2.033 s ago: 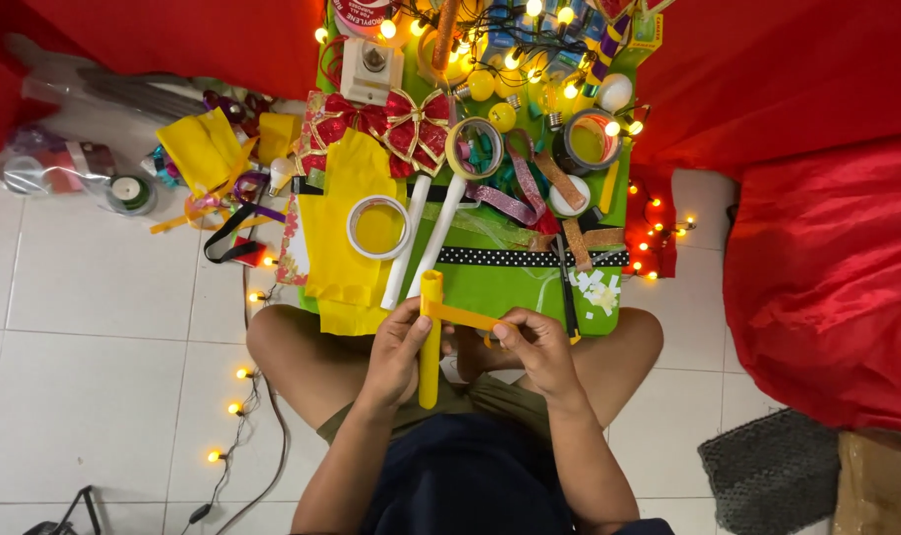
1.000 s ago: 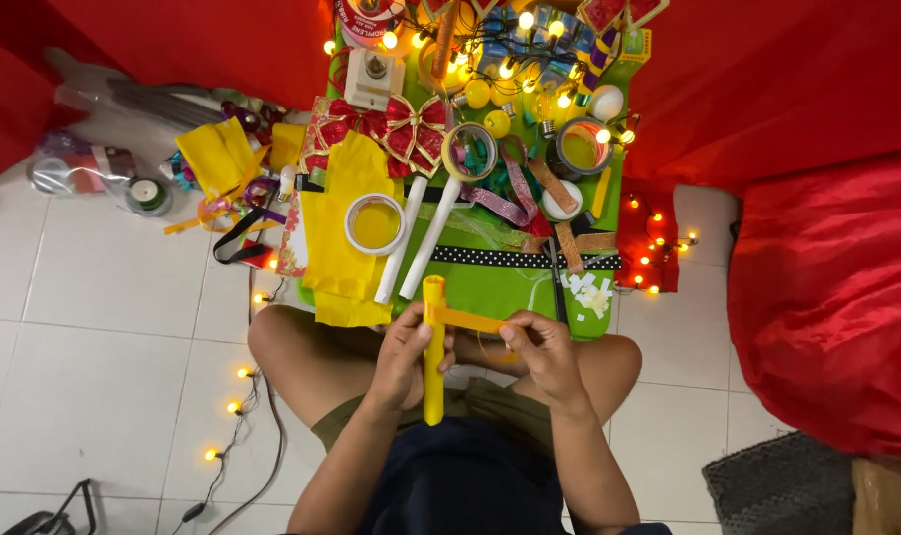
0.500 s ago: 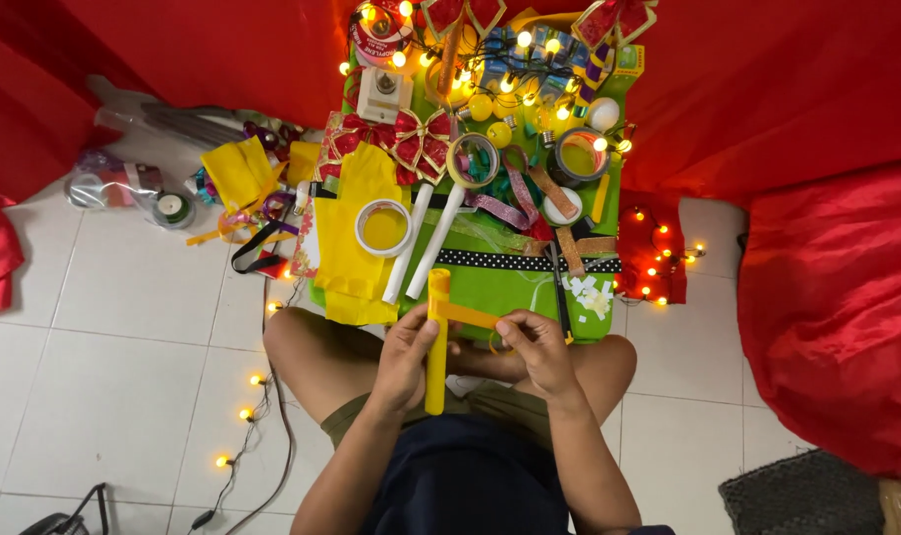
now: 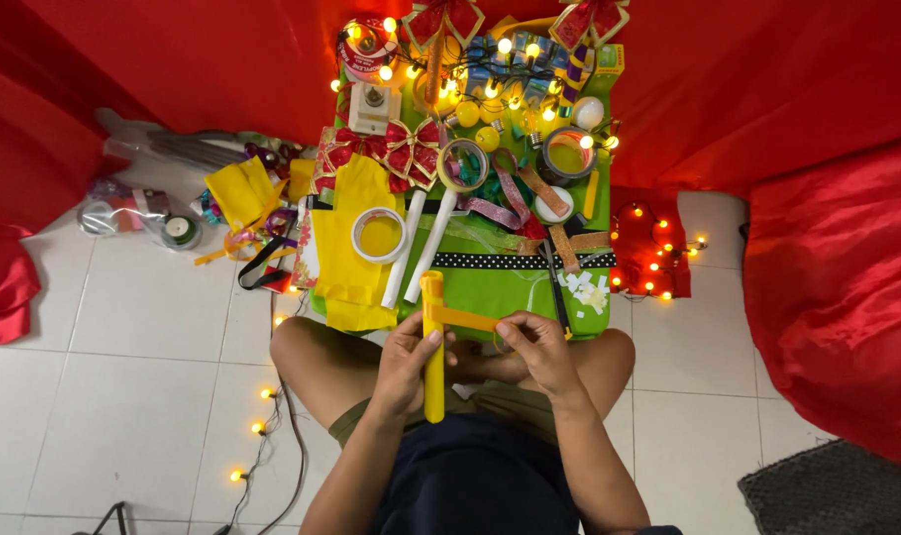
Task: Rolling a yellow strip of material around a small rod to create a decorative craft item.
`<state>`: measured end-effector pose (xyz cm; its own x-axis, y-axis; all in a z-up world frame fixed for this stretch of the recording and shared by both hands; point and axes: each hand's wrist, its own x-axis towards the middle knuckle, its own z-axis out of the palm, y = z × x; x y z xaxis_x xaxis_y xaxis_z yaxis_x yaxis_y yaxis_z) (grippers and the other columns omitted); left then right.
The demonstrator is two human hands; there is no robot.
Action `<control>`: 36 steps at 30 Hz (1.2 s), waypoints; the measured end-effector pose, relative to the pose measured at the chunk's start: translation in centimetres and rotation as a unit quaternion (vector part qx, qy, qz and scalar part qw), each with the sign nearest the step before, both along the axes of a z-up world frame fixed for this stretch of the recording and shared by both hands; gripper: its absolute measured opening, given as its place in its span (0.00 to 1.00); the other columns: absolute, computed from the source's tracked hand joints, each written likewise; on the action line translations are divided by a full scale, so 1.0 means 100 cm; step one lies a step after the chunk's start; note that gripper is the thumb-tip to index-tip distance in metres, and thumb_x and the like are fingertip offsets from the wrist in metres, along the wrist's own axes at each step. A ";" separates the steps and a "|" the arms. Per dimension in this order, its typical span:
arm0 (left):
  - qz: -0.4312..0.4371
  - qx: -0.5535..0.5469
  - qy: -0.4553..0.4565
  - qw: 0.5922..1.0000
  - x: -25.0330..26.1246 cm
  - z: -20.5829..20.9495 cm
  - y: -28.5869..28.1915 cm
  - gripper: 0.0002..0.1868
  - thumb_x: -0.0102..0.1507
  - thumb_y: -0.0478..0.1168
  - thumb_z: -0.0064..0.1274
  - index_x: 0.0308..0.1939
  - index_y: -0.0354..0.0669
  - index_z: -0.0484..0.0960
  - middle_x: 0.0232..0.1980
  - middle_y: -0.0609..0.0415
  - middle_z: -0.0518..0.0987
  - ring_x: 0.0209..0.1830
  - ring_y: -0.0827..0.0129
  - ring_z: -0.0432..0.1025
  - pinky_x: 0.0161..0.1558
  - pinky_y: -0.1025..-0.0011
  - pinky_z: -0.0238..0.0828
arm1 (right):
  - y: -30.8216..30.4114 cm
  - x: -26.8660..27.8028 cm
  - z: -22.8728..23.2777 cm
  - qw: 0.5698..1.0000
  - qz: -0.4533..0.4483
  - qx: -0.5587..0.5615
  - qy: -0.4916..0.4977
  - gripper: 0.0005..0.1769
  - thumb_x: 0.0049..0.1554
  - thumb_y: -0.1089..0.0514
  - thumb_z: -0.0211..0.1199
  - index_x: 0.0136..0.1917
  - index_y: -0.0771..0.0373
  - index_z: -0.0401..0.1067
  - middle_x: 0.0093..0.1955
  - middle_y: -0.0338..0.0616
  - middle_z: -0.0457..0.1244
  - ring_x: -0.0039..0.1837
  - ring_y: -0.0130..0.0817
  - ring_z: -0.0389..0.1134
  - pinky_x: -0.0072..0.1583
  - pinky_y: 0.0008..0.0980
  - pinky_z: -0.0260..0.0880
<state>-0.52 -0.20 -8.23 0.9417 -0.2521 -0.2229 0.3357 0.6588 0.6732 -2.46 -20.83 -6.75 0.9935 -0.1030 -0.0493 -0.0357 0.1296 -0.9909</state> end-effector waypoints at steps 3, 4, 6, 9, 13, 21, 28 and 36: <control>-0.001 0.002 -0.003 1.000 -0.003 -0.001 0.002 0.18 0.66 0.31 0.53 0.60 0.27 0.75 0.44 0.43 0.74 0.41 0.61 0.74 0.29 0.66 0.82 | 0.003 0.000 0.004 1.000 0.002 0.010 0.000 0.07 0.60 0.64 0.68 0.41 0.69 0.80 0.28 0.40 0.62 0.36 0.22 0.57 0.41 0.25 0.61; 0.000 0.002 -0.002 1.000 -0.003 -0.002 0.002 0.18 0.66 0.31 0.53 0.60 0.27 0.75 0.44 0.43 0.74 0.41 0.61 0.74 0.29 0.66 0.82 | 0.002 0.000 0.001 1.000 0.003 0.011 0.001 0.07 0.60 0.64 0.68 0.41 0.69 0.80 0.28 0.40 0.62 0.36 0.22 0.57 0.41 0.25 0.61; -0.006 -0.021 0.015 1.000 -0.004 -0.006 0.004 0.19 0.68 0.33 0.50 0.62 0.28 0.73 0.44 0.44 0.72 0.39 0.64 0.72 0.22 0.73 0.75 | 0.000 0.000 -0.006 1.000 0.006 -0.001 0.008 0.07 0.60 0.62 0.68 0.41 0.68 0.81 0.28 0.40 0.63 0.37 0.21 0.58 0.41 0.24 0.61; -0.002 -0.012 0.003 1.000 -0.005 -0.012 0.003 0.23 0.63 0.29 0.55 0.62 0.30 0.72 0.44 0.47 0.70 0.39 0.65 0.71 0.22 0.75 0.74 | 0.001 0.000 -0.008 1.000 0.006 -0.007 0.012 0.08 0.60 0.62 0.68 0.40 0.67 0.81 0.29 0.40 0.63 0.37 0.21 0.58 0.41 0.23 0.60; 0.014 0.005 0.006 1.000 -0.002 -0.007 0.003 0.22 0.62 0.25 0.56 0.60 0.31 0.74 0.44 0.50 0.70 0.32 0.70 0.69 0.23 0.75 0.73 | 0.000 -0.002 -0.010 1.000 0.009 -0.002 0.010 0.08 0.60 0.63 0.68 0.39 0.68 0.80 0.28 0.40 0.62 0.37 0.21 0.57 0.40 0.23 0.59; 0.066 0.048 -0.003 0.997 0.004 -0.008 0.001 0.22 0.61 0.23 0.59 0.59 0.32 0.76 0.42 0.50 0.72 0.31 0.71 0.70 0.25 0.75 0.75 | 0.001 -0.014 0.016 1.000 0.023 0.018 -0.010 0.09 0.58 0.66 0.67 0.36 0.70 0.78 0.27 0.42 0.62 0.34 0.22 0.55 0.38 0.24 0.58; 0.099 0.089 -0.027 0.991 0.006 -0.007 0.000 0.26 0.57 0.22 0.63 0.59 0.30 0.76 0.45 0.48 0.73 0.35 0.69 0.74 0.27 0.75 0.77 | 0.001 -0.022 0.017 0.996 0.044 0.075 -0.024 0.10 0.59 0.68 0.65 0.35 0.71 0.76 0.27 0.44 0.61 0.34 0.25 0.58 0.39 0.26 0.61; 0.113 0.170 -0.100 0.974 0.011 0.003 0.007 0.23 0.59 0.24 0.62 0.58 0.30 0.77 0.45 0.49 0.74 0.34 0.70 0.75 0.29 0.74 0.81 | 0.003 -0.022 0.021 0.996 0.052 0.061 -0.028 0.10 0.59 0.69 0.64 0.35 0.72 0.77 0.27 0.44 0.60 0.34 0.27 0.58 0.40 0.28 0.61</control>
<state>0.55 0.54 -7.98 0.9977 0.0223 -0.0634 0.0478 0.4282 0.9024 -4.70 -20.51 -4.61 1.0000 0.0038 0.0015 0.0005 0.2487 -0.9686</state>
